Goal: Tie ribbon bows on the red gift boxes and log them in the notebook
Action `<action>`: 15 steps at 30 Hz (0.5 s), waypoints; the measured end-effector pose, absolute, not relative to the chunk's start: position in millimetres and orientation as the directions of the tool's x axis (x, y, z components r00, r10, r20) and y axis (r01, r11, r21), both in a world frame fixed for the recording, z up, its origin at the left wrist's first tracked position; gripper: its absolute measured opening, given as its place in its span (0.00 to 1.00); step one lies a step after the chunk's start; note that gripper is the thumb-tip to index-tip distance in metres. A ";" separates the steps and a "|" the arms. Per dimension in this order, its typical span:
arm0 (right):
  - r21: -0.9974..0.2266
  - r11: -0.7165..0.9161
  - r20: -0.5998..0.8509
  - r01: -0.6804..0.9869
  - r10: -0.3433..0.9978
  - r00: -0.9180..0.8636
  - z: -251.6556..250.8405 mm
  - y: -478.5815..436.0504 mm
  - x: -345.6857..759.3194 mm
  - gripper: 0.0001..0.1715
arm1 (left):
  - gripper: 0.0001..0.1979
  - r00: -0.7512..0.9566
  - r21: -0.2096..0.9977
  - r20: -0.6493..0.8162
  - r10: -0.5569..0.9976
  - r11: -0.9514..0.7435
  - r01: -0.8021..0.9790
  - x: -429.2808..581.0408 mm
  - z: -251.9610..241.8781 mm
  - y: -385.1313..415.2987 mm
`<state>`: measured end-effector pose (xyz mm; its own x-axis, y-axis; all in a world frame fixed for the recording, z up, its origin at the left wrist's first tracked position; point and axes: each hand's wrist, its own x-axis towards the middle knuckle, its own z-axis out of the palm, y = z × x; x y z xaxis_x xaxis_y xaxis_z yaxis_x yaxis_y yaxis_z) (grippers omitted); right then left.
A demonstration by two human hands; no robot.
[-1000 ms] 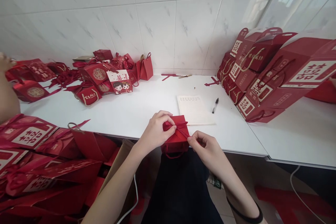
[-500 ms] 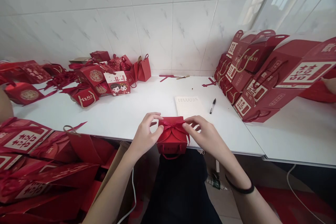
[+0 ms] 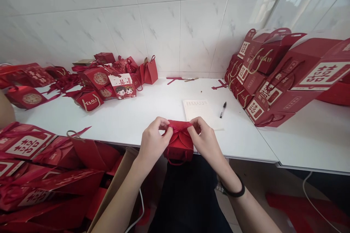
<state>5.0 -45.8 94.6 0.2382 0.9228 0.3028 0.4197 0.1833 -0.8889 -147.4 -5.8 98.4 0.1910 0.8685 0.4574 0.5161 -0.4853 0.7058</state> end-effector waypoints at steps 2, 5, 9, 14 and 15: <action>-0.879 0.178 0.316 0.443 0.913 0.259 93.4 -45.8 4.3 0.05 | 0.02 0.193 0.699 0.438 0.878 -0.467 0.542 -146.6 101.9 -7.6; -0.864 0.169 0.327 0.474 0.905 0.272 91.4 -44.7 3.6 0.04 | 0.03 0.247 0.706 0.421 0.873 -0.486 0.515 -147.9 107.1 -10.9; -0.858 0.175 0.337 0.484 0.902 0.270 88.5 -44.1 2.9 0.01 | 0.02 0.264 0.680 0.449 0.854 -0.518 0.519 -151.1 106.7 -12.1; -0.740 0.292 0.533 0.606 0.804 0.263 93.2 -49.9 2.7 0.07 | 0.02 0.244 0.589 0.549 0.799 -0.577 0.566 -150.2 98.5 -8.2; -0.691 0.327 0.591 0.645 0.769 0.243 95.9 -51.3 2.1 0.08 | 0.02 0.240 0.574 0.568 0.787 -0.588 0.570 -149.9 97.3 -7.7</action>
<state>2.1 -51.3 95.9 0.2432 0.7689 0.5913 0.6452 0.3269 -0.6906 -149.9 -7.7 97.3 0.2397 0.7872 0.5682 0.5696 -0.5880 0.5743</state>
